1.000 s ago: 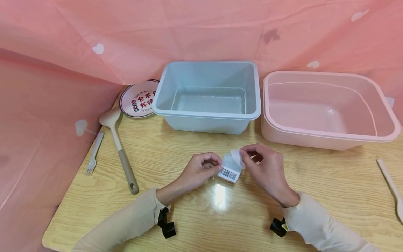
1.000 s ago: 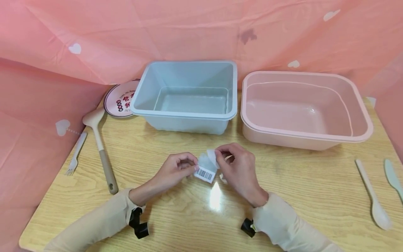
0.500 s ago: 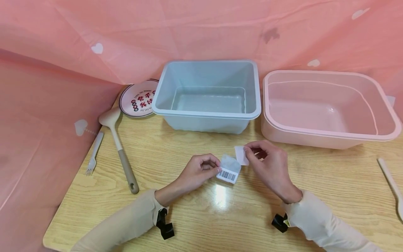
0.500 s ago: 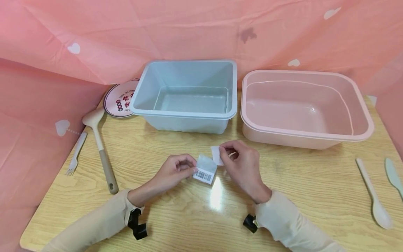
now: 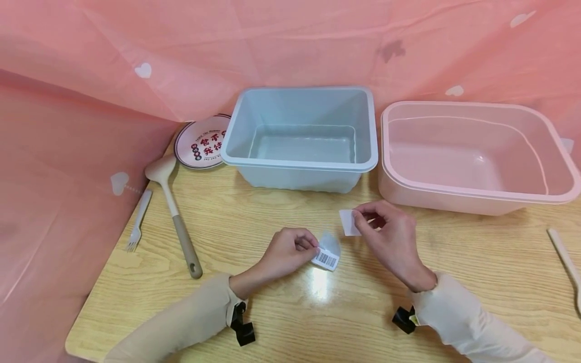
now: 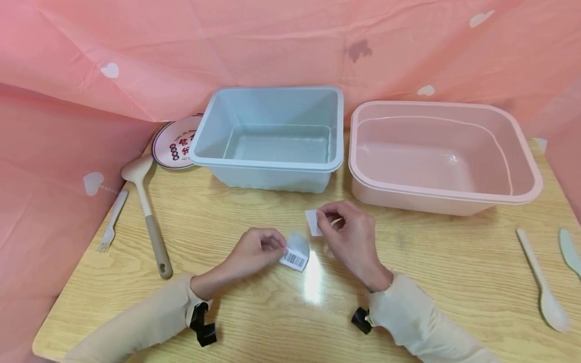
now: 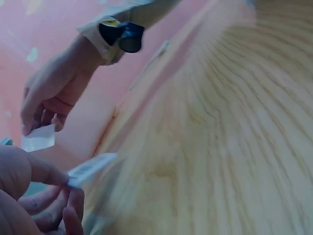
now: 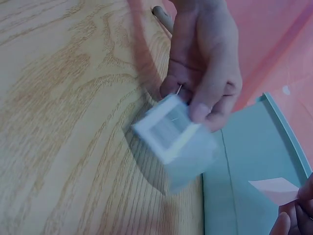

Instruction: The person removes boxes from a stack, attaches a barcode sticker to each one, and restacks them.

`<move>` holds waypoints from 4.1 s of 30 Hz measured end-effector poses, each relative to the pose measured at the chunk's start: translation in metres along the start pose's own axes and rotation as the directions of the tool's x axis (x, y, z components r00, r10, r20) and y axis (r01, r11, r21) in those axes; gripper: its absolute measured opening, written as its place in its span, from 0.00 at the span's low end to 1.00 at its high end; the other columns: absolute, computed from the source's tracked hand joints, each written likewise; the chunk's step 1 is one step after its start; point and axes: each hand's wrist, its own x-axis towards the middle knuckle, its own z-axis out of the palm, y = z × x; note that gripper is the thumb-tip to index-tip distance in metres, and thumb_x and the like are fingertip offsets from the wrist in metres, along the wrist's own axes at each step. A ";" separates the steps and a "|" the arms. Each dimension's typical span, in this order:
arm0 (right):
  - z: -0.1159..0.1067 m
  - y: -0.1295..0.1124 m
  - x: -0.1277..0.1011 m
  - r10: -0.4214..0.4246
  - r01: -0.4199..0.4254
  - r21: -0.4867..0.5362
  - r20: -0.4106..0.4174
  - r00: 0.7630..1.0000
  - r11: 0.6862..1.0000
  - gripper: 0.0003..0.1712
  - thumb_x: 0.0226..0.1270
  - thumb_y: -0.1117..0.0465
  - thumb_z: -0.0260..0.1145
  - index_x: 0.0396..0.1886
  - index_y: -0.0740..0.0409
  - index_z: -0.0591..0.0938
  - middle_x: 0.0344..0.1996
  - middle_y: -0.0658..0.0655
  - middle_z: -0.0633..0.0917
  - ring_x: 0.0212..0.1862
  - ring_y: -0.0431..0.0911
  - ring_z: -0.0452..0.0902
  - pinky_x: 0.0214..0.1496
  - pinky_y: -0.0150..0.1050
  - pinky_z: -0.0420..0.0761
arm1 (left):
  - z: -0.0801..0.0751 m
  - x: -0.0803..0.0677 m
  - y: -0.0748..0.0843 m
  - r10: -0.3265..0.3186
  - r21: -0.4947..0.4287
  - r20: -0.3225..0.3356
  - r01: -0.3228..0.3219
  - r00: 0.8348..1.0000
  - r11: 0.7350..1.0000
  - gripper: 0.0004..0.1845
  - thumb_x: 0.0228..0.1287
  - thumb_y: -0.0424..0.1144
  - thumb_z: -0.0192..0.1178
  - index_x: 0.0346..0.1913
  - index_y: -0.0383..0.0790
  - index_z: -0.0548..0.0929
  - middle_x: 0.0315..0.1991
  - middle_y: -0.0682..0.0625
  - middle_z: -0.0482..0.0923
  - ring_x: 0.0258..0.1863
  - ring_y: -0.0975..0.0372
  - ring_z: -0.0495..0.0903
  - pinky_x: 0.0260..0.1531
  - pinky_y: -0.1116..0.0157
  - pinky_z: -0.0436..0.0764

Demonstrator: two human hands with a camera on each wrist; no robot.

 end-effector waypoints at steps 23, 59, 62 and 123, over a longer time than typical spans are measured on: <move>-0.001 -0.002 0.001 -0.027 0.026 0.021 0.053 0.998 0.999 0.03 0.56 0.72 0.69 0.29 0.61 0.86 0.26 0.56 0.86 0.28 0.33 0.78 0.29 0.21 0.78 | -0.003 -0.005 0.035 0.240 -0.082 -0.057 -0.245 0.969 0.966 0.08 0.63 0.32 0.62 0.40 0.30 0.86 0.34 0.40 0.87 0.29 0.58 0.85 0.28 0.63 0.86; 0.002 -0.015 -0.002 -0.228 0.201 0.148 0.197 0.953 0.968 0.15 0.48 0.69 0.77 0.37 0.56 0.86 0.36 0.51 0.86 0.37 0.40 0.79 0.35 0.27 0.78 | -0.001 0.007 0.040 0.010 -0.457 -0.122 -0.065 0.992 0.887 0.10 0.65 0.29 0.59 0.44 0.24 0.83 0.35 0.30 0.84 0.27 0.65 0.83 0.25 0.72 0.78; 0.000 -0.014 -0.001 -0.189 0.169 0.137 0.151 0.970 0.976 0.13 0.50 0.71 0.74 0.37 0.60 0.84 0.35 0.53 0.86 0.38 0.43 0.80 0.35 0.27 0.78 | -0.003 0.007 0.038 0.045 -0.405 -0.144 -0.100 0.989 0.909 0.09 0.65 0.29 0.60 0.43 0.25 0.84 0.34 0.28 0.83 0.26 0.64 0.83 0.27 0.66 0.83; 0.095 -0.016 0.053 -0.051 0.051 -0.014 0.049 0.998 0.999 0.07 0.62 0.63 0.68 0.34 0.63 0.88 0.29 0.60 0.89 0.24 0.46 0.84 0.28 0.37 0.84 | -0.063 0.050 0.000 0.316 0.335 -0.622 -0.121 0.717 0.934 0.06 0.59 0.40 0.68 0.35 0.41 0.90 0.29 0.46 0.88 0.22 0.60 0.84 0.27 0.67 0.82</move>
